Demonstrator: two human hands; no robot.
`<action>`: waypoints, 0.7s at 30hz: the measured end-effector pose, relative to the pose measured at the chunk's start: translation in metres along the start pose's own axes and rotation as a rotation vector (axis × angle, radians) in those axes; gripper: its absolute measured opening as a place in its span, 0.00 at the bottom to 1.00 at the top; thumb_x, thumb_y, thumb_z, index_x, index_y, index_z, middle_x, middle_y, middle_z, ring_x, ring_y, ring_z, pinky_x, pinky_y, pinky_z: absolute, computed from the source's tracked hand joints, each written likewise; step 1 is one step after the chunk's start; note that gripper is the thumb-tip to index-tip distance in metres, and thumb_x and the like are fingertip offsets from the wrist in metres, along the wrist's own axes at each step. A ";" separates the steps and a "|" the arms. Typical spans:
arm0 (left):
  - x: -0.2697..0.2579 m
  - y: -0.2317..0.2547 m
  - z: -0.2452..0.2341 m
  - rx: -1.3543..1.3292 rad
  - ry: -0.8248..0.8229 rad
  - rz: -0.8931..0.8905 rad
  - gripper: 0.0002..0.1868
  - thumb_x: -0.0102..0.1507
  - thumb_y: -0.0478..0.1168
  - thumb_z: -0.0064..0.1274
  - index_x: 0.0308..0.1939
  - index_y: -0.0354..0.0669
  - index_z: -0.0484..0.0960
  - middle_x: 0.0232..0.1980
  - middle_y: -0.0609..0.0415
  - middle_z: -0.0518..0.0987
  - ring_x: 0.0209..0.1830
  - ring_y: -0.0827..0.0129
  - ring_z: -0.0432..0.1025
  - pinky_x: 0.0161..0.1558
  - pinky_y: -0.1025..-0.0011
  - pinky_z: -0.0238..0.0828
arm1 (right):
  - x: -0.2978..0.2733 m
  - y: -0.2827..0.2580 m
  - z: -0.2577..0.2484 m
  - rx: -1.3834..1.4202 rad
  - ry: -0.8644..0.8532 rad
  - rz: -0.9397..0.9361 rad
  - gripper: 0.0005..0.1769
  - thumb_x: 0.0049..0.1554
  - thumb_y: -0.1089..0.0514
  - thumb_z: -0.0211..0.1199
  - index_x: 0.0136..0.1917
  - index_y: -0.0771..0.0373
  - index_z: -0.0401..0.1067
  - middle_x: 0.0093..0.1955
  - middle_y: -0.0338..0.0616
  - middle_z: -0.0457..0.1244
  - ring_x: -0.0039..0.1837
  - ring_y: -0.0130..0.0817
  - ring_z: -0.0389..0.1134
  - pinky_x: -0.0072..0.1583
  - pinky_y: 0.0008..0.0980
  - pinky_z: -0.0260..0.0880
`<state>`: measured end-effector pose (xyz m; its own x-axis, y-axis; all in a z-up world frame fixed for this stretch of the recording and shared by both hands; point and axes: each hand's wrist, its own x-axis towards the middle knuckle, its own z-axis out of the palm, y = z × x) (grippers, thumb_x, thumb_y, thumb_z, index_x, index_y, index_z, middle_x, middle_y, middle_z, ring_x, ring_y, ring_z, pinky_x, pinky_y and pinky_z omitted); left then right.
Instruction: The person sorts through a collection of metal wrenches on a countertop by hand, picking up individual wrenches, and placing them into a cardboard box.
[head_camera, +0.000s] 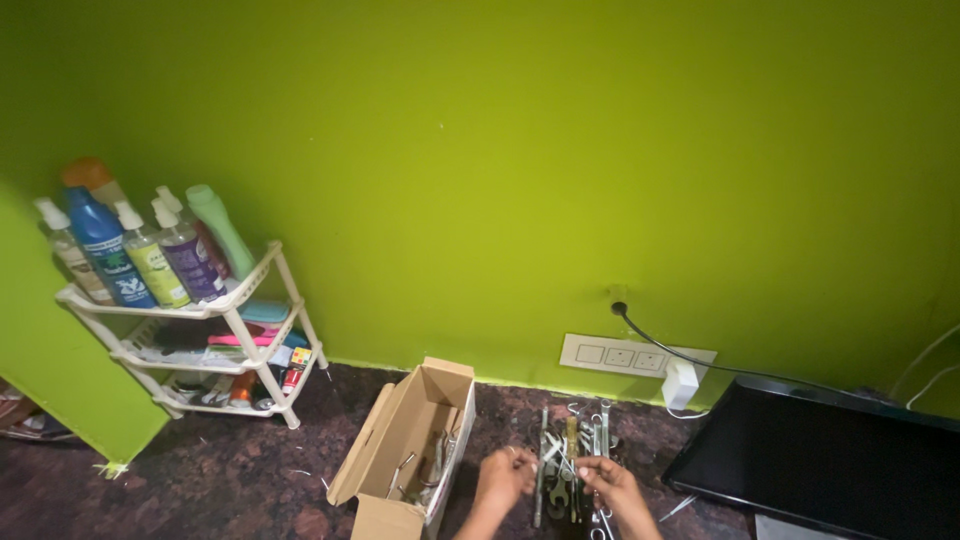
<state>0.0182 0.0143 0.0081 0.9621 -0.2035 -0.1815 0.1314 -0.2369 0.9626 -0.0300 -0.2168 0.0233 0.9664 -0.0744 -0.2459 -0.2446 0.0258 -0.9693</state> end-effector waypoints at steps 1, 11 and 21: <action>0.001 0.003 -0.006 -0.061 0.031 0.079 0.05 0.63 0.32 0.58 0.41 0.36 0.86 0.28 0.54 0.84 0.23 0.76 0.78 0.28 0.76 0.78 | 0.000 0.001 -0.002 0.007 0.003 -0.003 0.15 0.56 0.55 0.67 0.55 0.59 0.80 0.42 0.36 0.71 0.38 0.23 0.66 0.37 0.23 0.61; -0.018 0.055 -0.080 0.150 0.472 -0.033 0.07 0.63 0.39 0.54 0.42 0.50 0.87 0.32 0.45 0.86 0.27 0.62 0.81 0.33 0.63 0.78 | 0.003 0.009 -0.013 0.145 0.242 0.021 0.14 0.56 0.57 0.67 0.54 0.64 0.81 0.40 0.41 0.70 0.32 0.26 0.61 0.30 0.25 0.52; -0.025 0.024 -0.142 0.677 0.571 -0.259 0.12 0.64 0.39 0.48 0.45 0.42 0.86 0.49 0.37 0.83 0.54 0.44 0.78 0.56 0.53 0.75 | 0.008 0.024 -0.029 0.001 0.322 0.083 0.13 0.57 0.55 0.66 0.52 0.63 0.82 0.41 0.42 0.71 0.34 0.30 0.69 0.29 0.29 0.56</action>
<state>0.0315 0.1485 0.0640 0.9178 0.3900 -0.0748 0.3642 -0.7516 0.5499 -0.0299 -0.2455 -0.0020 0.8686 -0.3835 -0.3138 -0.3213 0.0463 -0.9458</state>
